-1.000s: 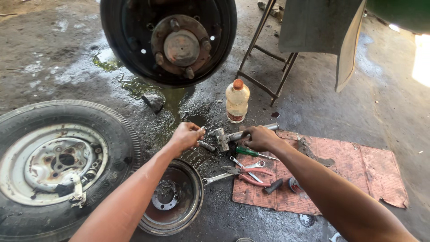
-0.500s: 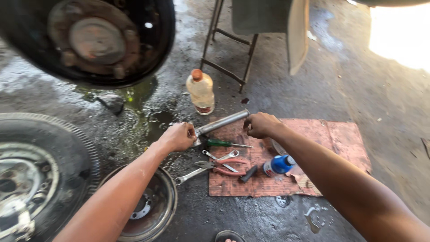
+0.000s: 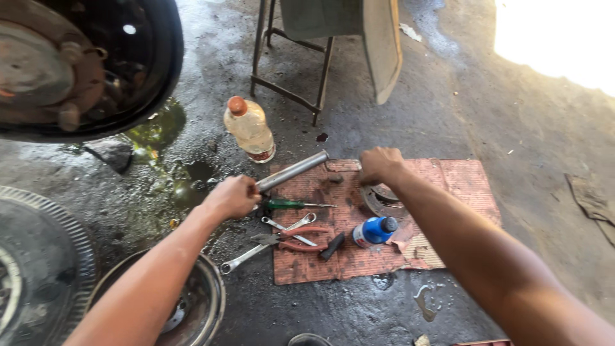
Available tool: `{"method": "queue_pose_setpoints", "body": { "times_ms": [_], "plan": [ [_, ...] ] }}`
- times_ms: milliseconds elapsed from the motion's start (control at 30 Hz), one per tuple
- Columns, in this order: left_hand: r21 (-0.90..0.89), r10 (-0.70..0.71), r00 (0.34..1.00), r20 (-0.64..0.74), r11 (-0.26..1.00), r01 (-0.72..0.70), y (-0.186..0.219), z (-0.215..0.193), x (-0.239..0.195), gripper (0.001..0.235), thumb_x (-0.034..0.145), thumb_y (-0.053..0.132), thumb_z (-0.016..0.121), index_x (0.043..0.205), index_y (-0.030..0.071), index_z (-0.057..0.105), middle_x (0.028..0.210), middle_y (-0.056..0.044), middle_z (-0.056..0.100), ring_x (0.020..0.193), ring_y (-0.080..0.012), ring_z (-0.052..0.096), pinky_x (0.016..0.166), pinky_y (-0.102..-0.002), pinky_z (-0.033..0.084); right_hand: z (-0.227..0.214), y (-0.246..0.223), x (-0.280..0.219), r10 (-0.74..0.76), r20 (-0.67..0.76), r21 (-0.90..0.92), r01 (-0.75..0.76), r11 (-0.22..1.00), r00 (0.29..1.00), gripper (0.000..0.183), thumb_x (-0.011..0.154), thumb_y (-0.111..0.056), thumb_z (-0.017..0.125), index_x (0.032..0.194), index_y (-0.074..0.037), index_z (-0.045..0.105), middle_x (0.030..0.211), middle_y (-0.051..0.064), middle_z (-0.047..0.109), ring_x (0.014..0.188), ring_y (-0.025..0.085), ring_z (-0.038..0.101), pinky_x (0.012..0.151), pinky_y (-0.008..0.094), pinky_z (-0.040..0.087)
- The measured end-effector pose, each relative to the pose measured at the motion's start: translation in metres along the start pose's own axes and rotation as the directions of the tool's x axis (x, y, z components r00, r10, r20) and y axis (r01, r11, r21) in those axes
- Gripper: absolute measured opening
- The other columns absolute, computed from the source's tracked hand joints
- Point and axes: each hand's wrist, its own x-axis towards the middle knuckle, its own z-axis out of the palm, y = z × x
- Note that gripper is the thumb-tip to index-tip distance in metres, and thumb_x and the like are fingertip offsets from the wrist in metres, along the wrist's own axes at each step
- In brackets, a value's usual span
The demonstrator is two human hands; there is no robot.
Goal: The person cleans a small mechanical part by hand, scrubbing it in a metal bowl. They repeatedly pour a liquid from a plastic bottle onto the part and their hands to aid in cleaning. The person handles the part with both hands, rubbing it thoroughly over the bowl.
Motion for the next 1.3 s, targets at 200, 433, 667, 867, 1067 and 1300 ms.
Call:
{"method": "queue_pose_setpoints", "body": {
  "times_ms": [200,433,667,867,1067,1300],
  "plan": [
    [-0.025,0.03,0.998,-0.054,0.999,-0.031,-0.033,0.0,0.002,0.024,0.085,0.028,0.074,0.097,0.009,0.077,0.095,-0.013,0.079,0.092,-0.0281,0.076,0.086,-0.041,0.058,0.054,0.008,0.0,0.062,-0.085,0.251,-0.039,0.967,0.994,0.086,0.064,-0.05,0.086,0.127,0.002,0.06,0.119,0.023,0.074,0.111,0.034,0.072,0.093,0.044,0.058],
    [-0.104,0.005,0.983,-0.182,0.994,-0.025,-0.058,-0.011,-0.013,0.028,0.083,0.03,0.077,0.095,0.005,0.078,0.088,-0.014,0.078,0.086,-0.0279,0.077,0.082,-0.04,0.059,0.045,-0.008,0.014,0.037,0.006,0.256,-0.038,0.966,0.999,0.103,0.054,-0.06,0.094,0.127,0.004,0.059,0.118,0.022,0.073,0.109,0.035,0.072,0.091,0.044,0.059],
    [-0.125,-0.078,0.973,-0.217,0.991,0.052,-0.077,-0.032,-0.043,0.029,0.084,0.031,0.075,0.098,0.006,0.078,0.092,-0.014,0.078,0.089,-0.0269,0.076,0.084,-0.04,0.059,-0.006,-0.071,-0.007,0.047,-0.01,-0.021,-0.047,0.999,0.999,0.076,0.067,-0.048,0.089,0.127,-0.009,0.062,0.12,0.011,0.073,0.109,0.03,0.073,0.086,0.052,0.06],
    [-0.097,-0.139,0.959,-0.246,0.988,0.118,-0.1,-0.054,-0.093,0.03,0.084,0.032,0.075,0.102,0.008,0.078,0.101,-0.014,0.078,0.098,-0.0294,0.074,0.089,-0.043,0.058,-0.032,-0.165,-0.014,-0.27,-0.167,0.055,0.283,0.958,0.948,0.042,0.084,-0.038,0.076,0.118,-0.013,0.069,0.108,0.013,0.076,0.101,0.029,0.073,0.083,0.046,0.06],
    [0.148,-0.269,0.962,-0.047,0.951,0.273,-0.124,-0.065,-0.158,0.048,0.081,0.043,0.082,0.107,0.005,0.073,0.108,-0.021,0.073,0.107,-0.0349,0.07,0.094,-0.044,0.056,-0.02,-0.285,-0.029,-0.652,-0.081,0.319,0.639,0.7,0.754,0.067,0.078,-0.066,0.073,0.123,-0.017,0.071,0.119,0.014,0.073,0.109,0.029,0.069,0.096,0.042,0.056],
    [0.334,-0.232,0.967,-0.105,0.907,0.255,-0.136,-0.033,-0.19,0.036,0.075,0.012,0.079,0.108,0.002,0.069,0.11,-0.02,0.072,0.104,-0.0363,0.071,0.087,-0.045,0.061,0.014,-0.353,-0.059,-0.672,0.165,0.49,0.531,0.691,0.722,0.072,0.096,-0.061,0.049,0.147,-0.01,0.048,0.114,0.019,0.073,0.088,0.031,0.079,0.089,0.044,0.061]
  ]
}}
